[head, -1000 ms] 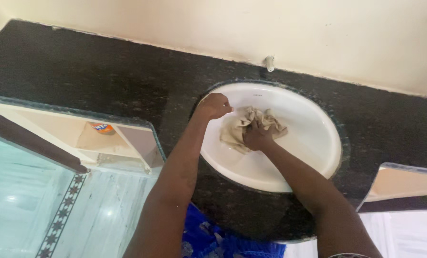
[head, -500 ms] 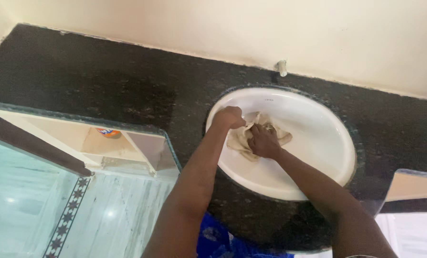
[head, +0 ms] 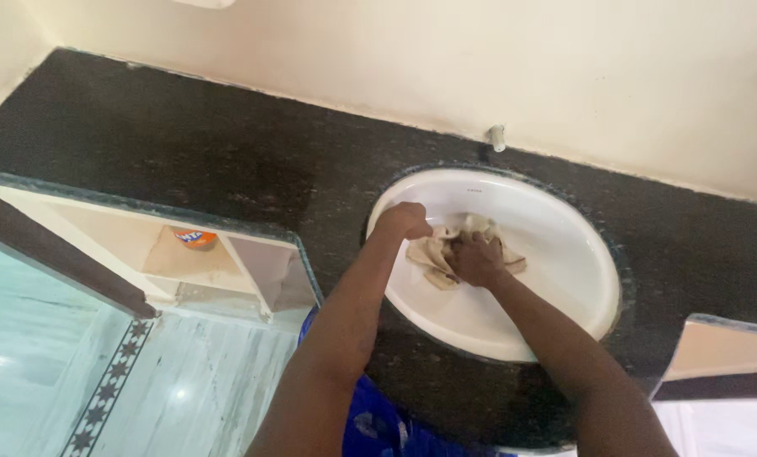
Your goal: The person uses a cloth to wipe the black countertop around a white bathroom sink and then scrubs the inside of the sink basin. The cloth is repeatedly wetted and wrung out during the process.
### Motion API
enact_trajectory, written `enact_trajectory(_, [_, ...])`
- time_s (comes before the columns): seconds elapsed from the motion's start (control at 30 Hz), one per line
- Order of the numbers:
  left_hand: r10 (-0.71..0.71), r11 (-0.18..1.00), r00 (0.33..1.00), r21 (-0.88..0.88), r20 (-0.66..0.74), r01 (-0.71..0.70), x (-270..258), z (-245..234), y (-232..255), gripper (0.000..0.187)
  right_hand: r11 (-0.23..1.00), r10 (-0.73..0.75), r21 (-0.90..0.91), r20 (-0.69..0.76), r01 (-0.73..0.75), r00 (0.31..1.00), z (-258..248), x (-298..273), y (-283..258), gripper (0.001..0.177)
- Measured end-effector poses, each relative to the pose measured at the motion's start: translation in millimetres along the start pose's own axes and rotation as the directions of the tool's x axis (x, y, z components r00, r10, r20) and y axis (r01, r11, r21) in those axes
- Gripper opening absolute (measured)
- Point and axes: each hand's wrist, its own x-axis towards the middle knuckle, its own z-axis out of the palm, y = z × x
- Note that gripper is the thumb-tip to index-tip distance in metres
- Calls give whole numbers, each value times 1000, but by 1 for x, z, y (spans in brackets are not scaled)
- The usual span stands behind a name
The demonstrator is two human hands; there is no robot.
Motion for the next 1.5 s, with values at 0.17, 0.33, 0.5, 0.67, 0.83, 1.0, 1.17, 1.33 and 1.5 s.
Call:
enact_trajectory(0.17, [-16, 999, 999, 32, 32, 15, -10, -3, 3, 51, 997, -58, -54, 20, 59, 998, -17, -10, 2, 45])
enact_trajectory(0.33, [6, 998, 1000, 57, 22, -8, -2, -1, 2, 56, 979, -54, -189, 119, 76, 991, -45, -20, -16, 35])
enact_trajectory(0.5, [17, 998, 1000, 59, 8, -17, 4, 3, -1, 56, 996, 67, 40, 202, -76, 977, -45, -12, -16, 44])
enact_trajectory(0.67, [-12, 1000, 999, 10, 30, 12, 2, -1, 0, 54, 938, -21, 344, -20, 26, 1000, 8, 17, 19, 48])
enact_trajectory(0.83, [68, 998, 997, 4, -32, -67, -7, -6, 3, 58, 714, 292, 700, -333, 27, 897, 12, 37, 58, 39])
enact_trajectory(1.0, [89, 989, 951, -88, -295, -120, -37, -33, 13, 45, 723, 520, 675, -673, 148, 526, -31, 2, 90, 38])
enact_trajectory(1.17, [7, 944, 738, -239, -675, -227, -63, -50, 22, 26, 719, 598, 663, -438, -208, 671, -32, 63, 62, 43])
enact_trajectory(1.33, [-112, 900, 636, -349, -763, -261, -75, -70, 8, 24, 968, 85, 237, -627, 86, 774, -52, 113, -61, 38])
enact_trajectory(1.5, [-140, 883, 562, -360, -815, -302, -73, -74, -8, 24, 796, -398, 304, -387, 523, 832, -83, 21, -130, 36])
